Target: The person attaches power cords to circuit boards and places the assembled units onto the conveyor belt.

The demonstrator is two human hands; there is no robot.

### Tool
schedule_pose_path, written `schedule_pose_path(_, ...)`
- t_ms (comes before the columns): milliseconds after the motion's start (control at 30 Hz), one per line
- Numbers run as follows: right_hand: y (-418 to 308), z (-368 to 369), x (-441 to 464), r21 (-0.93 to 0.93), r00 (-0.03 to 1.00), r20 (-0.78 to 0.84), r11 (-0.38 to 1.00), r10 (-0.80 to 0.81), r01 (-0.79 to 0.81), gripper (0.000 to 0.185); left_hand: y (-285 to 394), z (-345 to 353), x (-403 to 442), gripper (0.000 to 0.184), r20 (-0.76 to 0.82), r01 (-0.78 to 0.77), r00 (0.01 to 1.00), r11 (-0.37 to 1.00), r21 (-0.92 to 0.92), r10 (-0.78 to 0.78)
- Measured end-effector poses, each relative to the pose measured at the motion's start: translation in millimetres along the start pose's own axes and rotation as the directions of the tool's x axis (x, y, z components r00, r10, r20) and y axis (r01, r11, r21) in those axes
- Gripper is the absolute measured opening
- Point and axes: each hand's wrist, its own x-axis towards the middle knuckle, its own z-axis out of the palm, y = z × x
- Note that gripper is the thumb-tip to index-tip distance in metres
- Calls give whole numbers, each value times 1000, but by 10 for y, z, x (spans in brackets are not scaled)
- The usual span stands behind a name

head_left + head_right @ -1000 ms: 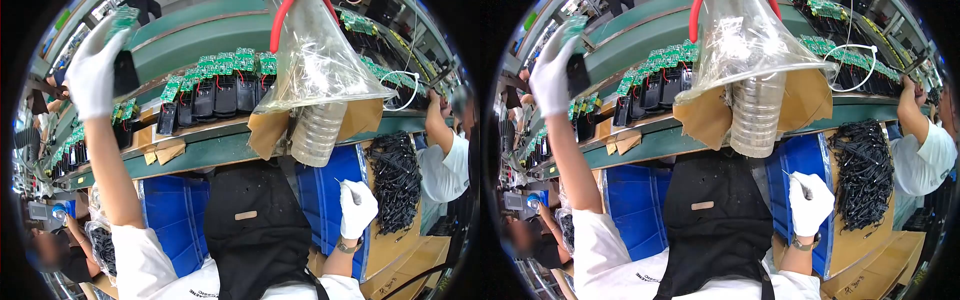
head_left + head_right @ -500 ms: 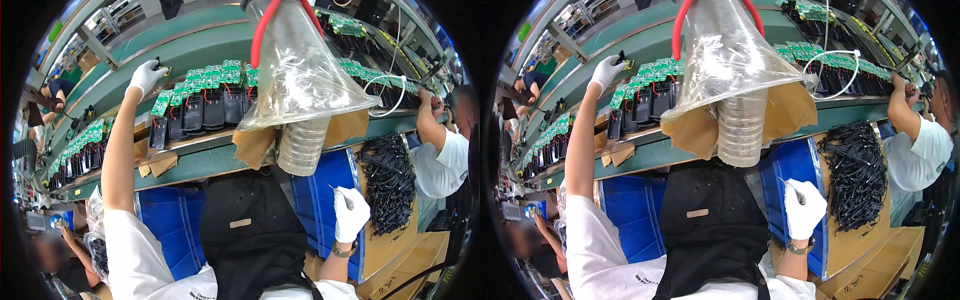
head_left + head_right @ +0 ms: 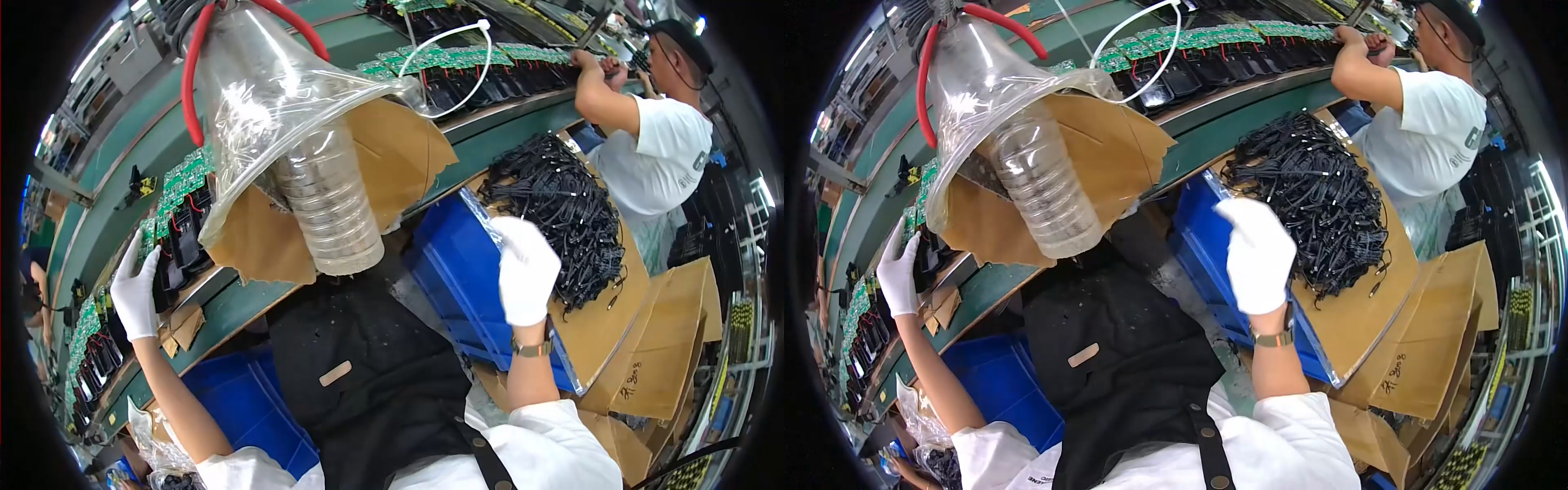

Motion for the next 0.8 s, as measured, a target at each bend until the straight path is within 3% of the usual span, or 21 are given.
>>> schedule_pose_path(100, 362, -28, 231, -250, 997, -76, 968, -28, 8, 20, 57, 21, -110, 36, -224, -12, 974, 998, 65, 26)
schedule_pose_path(167, 509, 23, 354, -379, 998, -31, 925, -47, 32, 14, 5, 39, -168, 35, -428, -115, 901, 990, -79, 70)
schedule_pose_path(200, 521, 79, 417, -405, 998, -24, 913, -59, 44, 13, 142, 25, -242, 37, -492, -67, 870, 987, -143, -13)
schedule_pose_path(233, 560, 135, 457, -450, 999, 28, 891, -45, 52, 15, 169, 14, -276, 38, -473, -8, 861, 926, -377, -186)
schedule_pose_path(300, 578, 289, 526, -541, 994, 110, 839, 6, 55, 17, 308, 5, -444, 38, -509, -73, 833, 870, -488, -216)
schedule_pose_path(333, 627, 364, 556, -551, 989, 144, 833, 26, 58, 20, 148, 5, -527, 43, -532, -179, 844, 972, -154, 71)
schedule_pose_path(367, 656, 425, 572, -538, 989, 146, 841, 19, 63, 20, 32, 19, -638, 43, -533, -178, 843, 972, -152, 72)
schedule_pose_path(400, 676, 470, 606, -570, 971, 214, 821, 104, 38, 19, 22, 30, -749, 45, -459, -174, 882, 832, -526, -106)
schedule_pose_path(433, 692, 495, 640, -604, 942, 277, 797, 188, 19, 19, 39, 50, -843, 47, -320, -140, 916, 557, -818, -241)
schedule_pose_path(533, 635, 350, 712, -499, 987, 141, 867, 77, 4, 18, -41, 44, -1052, 48, -280, -125, 931, 515, -848, -236)
schedule_pose_path(600, 631, 158, 797, -463, 995, -87, 886, -44, -2, 15, -54, 19, -1167, 49, -250, -101, 932, 474, -875, -263)
schedule_pose_path(700, 526, -188, 941, -459, 883, -442, 885, -158, -71, 16, -57, 5, -1276, 45, -261, -94, 905, 441, -893, -337)
schedule_pose_path(733, 377, -294, 972, -451, 844, -529, 872, -90, -191, 16, -9, 4, -1291, 44, -261, -103, 907, 427, -898, -331)
schedule_pose_path(767, 392, -376, 984, -437, 780, -597, 891, -186, -123, 17, 18, 7, -1305, 44, -261, -103, 907, 426, -899, -332)
schedule_pose_path(800, 296, -439, 992, -435, 755, -636, 883, -163, -175, 18, 38, 11, -1316, 45, -253, -75, 895, 433, -898, -368)
